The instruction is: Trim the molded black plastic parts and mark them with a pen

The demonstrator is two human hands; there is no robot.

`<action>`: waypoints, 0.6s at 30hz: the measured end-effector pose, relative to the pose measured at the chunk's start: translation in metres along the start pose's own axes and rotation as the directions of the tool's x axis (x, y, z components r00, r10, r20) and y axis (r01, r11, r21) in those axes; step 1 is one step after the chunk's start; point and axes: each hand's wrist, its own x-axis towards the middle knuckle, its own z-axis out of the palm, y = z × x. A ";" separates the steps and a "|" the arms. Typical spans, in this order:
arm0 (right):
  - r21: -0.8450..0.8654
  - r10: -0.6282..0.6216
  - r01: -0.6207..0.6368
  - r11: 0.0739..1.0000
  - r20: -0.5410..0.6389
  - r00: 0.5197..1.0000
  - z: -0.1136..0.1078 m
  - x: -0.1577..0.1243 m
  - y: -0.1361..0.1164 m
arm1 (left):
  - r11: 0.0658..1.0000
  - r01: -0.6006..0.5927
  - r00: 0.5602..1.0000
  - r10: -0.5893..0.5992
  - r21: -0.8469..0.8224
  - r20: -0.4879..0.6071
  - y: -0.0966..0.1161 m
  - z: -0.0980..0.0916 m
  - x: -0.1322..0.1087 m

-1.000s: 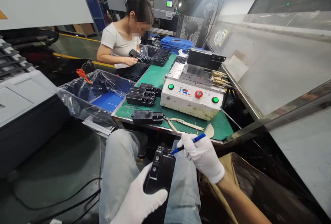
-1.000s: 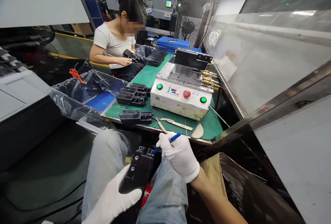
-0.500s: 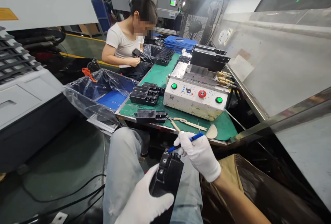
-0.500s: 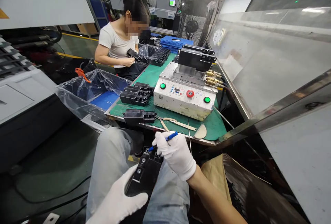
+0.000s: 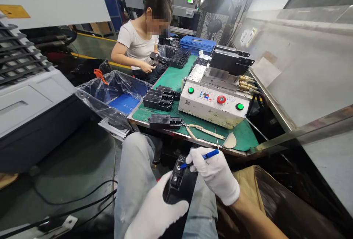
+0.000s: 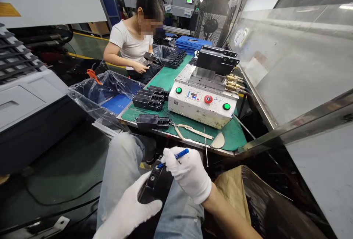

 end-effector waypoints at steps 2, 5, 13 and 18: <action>-0.049 -0.033 0.032 0.998 -0.013 0.999 0.001 0.000 0.003 | 1.000 -0.001 1.000 0.001 -0.015 -0.005 -0.005 0.001 0.001; -0.106 -0.077 0.071 0.992 -0.053 0.996 0.002 -0.002 0.005 | 0.999 -0.012 1.000 0.012 -0.049 -0.001 -0.009 0.000 0.001; 0.005 -0.051 0.051 0.999 -0.002 0.999 0.010 -0.017 -0.004 | 0.984 -0.088 0.995 0.093 -0.158 0.024 -0.005 -0.004 0.000; -0.101 -0.088 0.091 0.991 0.038 0.995 0.017 -0.016 0.002 | 0.989 -0.051 0.999 0.053 -0.137 0.014 0.003 -0.005 0.000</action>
